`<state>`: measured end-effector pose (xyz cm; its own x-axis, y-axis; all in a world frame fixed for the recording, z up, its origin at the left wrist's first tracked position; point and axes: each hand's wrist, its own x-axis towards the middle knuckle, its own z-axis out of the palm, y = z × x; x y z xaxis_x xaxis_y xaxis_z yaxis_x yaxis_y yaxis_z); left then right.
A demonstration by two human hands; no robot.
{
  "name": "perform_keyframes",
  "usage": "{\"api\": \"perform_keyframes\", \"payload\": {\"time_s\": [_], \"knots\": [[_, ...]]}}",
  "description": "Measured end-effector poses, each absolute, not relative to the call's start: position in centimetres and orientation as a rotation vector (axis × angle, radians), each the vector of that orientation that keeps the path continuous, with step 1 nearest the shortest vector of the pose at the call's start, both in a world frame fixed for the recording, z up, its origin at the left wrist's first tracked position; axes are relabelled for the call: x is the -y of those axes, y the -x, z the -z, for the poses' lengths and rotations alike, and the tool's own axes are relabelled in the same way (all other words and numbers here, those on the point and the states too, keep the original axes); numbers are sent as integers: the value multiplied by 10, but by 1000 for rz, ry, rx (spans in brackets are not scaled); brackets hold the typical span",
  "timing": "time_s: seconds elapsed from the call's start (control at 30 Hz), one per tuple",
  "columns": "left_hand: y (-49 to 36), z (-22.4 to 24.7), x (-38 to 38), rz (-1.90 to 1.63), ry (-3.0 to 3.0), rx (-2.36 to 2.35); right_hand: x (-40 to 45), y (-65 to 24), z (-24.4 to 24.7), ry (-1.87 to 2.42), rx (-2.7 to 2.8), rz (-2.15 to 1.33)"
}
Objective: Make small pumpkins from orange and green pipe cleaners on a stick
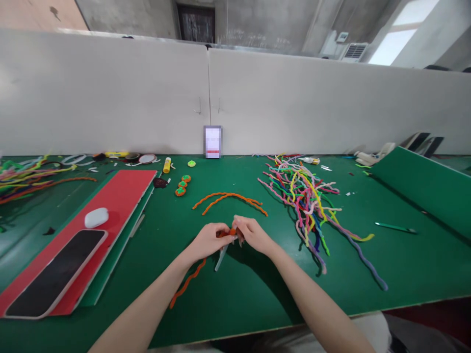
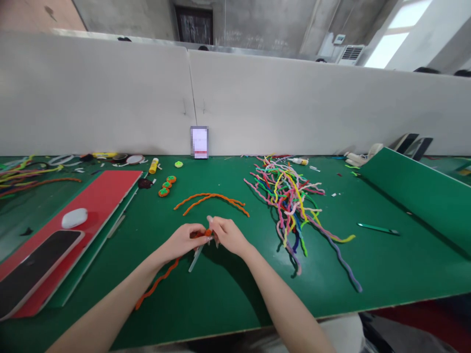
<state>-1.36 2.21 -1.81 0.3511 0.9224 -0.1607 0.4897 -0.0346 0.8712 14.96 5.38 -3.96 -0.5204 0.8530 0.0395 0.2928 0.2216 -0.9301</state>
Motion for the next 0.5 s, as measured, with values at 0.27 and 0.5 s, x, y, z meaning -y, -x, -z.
{"api": "perform_keyframes", "payload": {"time_s": [0.27, 0.5], "knots": [[13, 13, -25, -889, -1342, -1097, -54, -151, 39, 818, 1926, -1835], [17, 10, -27, -1021, -1245, -1150, -50, -151, 30, 652, 1873, -2080]]}}
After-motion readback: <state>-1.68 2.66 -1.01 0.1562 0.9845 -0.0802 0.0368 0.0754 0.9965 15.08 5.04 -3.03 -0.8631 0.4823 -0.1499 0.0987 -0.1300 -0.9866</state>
